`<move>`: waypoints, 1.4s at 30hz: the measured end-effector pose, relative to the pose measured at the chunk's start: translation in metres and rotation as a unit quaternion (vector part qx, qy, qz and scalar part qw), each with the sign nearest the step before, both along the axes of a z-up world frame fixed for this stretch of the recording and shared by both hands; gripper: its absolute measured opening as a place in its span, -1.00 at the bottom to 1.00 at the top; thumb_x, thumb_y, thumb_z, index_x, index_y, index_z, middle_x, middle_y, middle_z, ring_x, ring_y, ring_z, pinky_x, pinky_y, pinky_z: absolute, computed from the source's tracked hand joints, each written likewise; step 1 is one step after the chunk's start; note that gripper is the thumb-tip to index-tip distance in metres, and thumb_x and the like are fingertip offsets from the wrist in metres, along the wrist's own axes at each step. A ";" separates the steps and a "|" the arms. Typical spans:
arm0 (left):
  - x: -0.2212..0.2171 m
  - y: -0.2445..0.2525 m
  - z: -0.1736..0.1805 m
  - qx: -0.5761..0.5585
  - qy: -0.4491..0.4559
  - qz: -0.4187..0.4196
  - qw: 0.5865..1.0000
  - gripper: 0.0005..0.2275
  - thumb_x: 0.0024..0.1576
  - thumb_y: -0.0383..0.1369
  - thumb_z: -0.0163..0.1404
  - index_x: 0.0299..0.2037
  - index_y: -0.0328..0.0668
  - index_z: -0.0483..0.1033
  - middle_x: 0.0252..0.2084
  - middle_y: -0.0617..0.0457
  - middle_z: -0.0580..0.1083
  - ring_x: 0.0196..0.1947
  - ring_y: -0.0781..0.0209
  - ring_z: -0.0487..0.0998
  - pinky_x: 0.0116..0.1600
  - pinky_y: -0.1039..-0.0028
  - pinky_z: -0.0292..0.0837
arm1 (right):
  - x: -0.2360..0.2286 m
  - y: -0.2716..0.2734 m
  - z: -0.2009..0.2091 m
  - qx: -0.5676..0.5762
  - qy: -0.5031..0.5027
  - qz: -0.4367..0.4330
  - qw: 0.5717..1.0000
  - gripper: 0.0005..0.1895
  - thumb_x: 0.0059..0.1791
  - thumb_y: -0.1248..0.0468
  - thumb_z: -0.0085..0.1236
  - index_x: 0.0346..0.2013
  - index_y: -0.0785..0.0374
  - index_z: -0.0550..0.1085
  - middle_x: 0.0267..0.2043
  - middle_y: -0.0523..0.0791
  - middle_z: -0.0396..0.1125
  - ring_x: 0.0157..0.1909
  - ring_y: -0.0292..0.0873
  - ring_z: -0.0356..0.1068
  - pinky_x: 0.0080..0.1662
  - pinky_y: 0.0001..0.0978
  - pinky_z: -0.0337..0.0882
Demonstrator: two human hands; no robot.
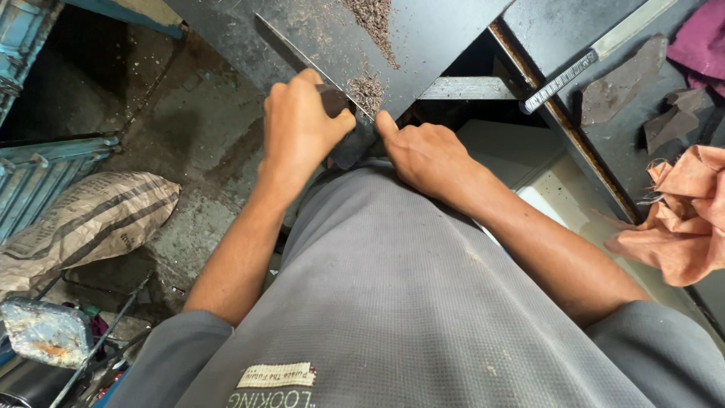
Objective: The person files a small dark metal piece on a metal workbench using a hand file. They repeatedly reposition the piece and file different edges, generating metal shavings that accumulate on the surface.
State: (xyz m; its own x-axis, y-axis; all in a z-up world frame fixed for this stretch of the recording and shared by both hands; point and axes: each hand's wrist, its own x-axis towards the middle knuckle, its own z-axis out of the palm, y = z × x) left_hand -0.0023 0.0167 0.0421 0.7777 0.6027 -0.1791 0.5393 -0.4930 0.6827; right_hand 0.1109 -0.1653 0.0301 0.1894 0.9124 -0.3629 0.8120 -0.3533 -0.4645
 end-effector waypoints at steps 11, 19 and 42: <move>0.003 -0.018 -0.004 -0.001 0.055 0.025 0.998 -0.65 -0.16 -0.28 0.34 -0.29 -0.40 0.57 -0.41 -0.34 0.57 -0.31 -0.28 0.64 -0.17 0.10 0.55 | -0.001 0.017 -0.004 -0.020 0.006 -0.019 1.000 -0.73 0.00 0.39 -0.08 -0.02 0.39 0.20 -0.52 0.16 0.41 -0.45 0.26 0.45 -0.42 0.13 0.39; 0.002 -0.017 -0.009 -0.019 0.018 0.048 0.998 -0.71 -0.13 -0.31 0.31 -0.38 -0.37 0.53 -0.46 -0.27 0.57 -0.36 -0.25 0.64 -0.20 0.11 0.54 | 0.001 0.019 0.005 -0.053 0.021 -0.018 0.998 -0.72 0.00 0.40 -0.10 -0.01 0.41 0.19 -0.49 0.17 0.41 -0.44 0.27 0.46 -0.40 0.14 0.40; -0.004 -0.022 -0.012 -0.014 -0.009 0.091 0.996 -0.68 -0.13 -0.29 0.33 -0.36 -0.41 0.54 -0.45 -0.27 0.58 -0.37 -0.20 0.67 -0.21 0.16 0.56 | 0.000 0.018 0.005 -0.097 0.053 -0.033 0.993 -0.73 -0.01 0.37 -0.07 -0.07 0.39 0.16 -0.45 0.23 0.41 -0.37 0.33 0.45 -0.34 0.19 0.41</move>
